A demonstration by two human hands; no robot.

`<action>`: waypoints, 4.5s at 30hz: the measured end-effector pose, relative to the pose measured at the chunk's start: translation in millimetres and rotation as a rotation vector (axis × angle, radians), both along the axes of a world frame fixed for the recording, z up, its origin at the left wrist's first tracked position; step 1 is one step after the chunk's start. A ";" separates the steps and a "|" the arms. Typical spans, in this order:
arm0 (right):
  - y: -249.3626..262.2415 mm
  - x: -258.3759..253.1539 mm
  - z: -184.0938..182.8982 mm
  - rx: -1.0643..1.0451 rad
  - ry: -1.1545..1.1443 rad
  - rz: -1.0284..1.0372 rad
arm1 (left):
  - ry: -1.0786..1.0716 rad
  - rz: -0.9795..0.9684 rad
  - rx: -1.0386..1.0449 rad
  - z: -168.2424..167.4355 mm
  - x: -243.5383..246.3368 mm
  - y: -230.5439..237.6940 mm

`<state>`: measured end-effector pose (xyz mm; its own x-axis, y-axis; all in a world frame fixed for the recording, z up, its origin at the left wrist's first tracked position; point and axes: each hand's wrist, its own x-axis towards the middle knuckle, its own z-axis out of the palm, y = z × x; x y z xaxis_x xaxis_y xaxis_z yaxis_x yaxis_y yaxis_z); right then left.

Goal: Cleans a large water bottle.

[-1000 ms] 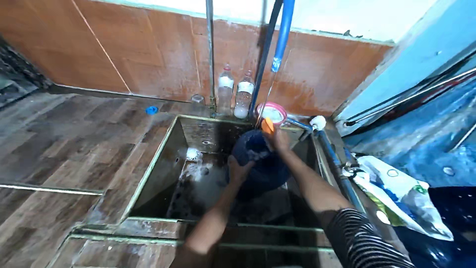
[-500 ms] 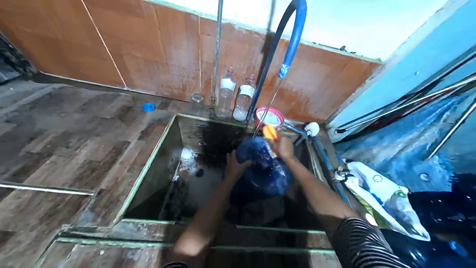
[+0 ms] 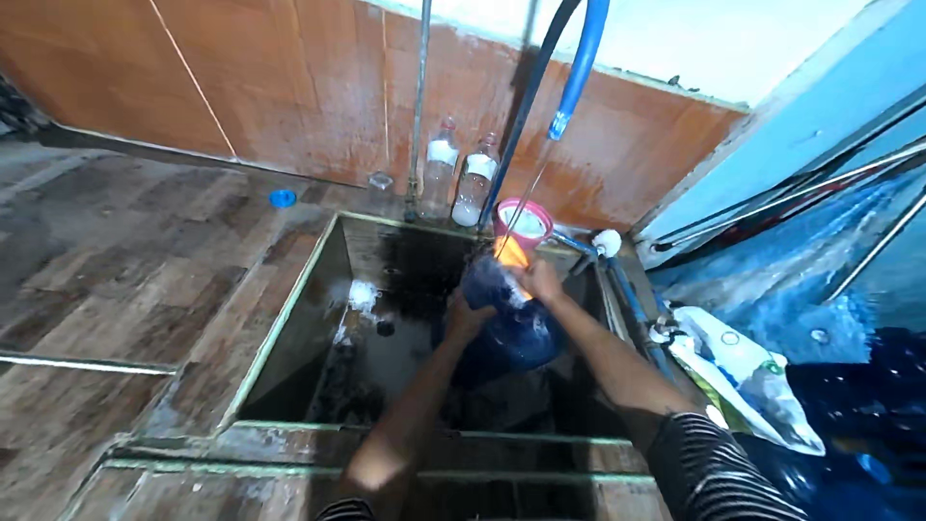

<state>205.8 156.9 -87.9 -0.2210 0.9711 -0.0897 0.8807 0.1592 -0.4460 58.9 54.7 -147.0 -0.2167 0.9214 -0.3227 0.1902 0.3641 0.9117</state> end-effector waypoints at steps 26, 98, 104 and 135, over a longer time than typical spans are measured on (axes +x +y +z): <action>-24.5 -22.6 11.3 -0.050 -0.103 -0.044 | 0.118 -0.074 -0.111 17.7 4.5 5.6; -59.8 85.9 -34.7 -0.057 0.475 -0.122 | 0.614 -0.369 0.222 1.9 -24.2 23.8; -46.6 64.6 -42.0 -0.148 0.679 -0.041 | 0.981 -0.494 0.142 17.1 -18.0 61.5; -12.1 -59.8 6.8 -0.094 0.184 0.433 | 0.833 -0.964 -0.105 41.7 63.3 -12.8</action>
<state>146.0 144.9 -81.1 -0.6241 0.7756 -0.0943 0.6475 0.4458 -0.6180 122.3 41.9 -105.3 0.3511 0.7965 -0.4923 0.9138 -0.1770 0.3655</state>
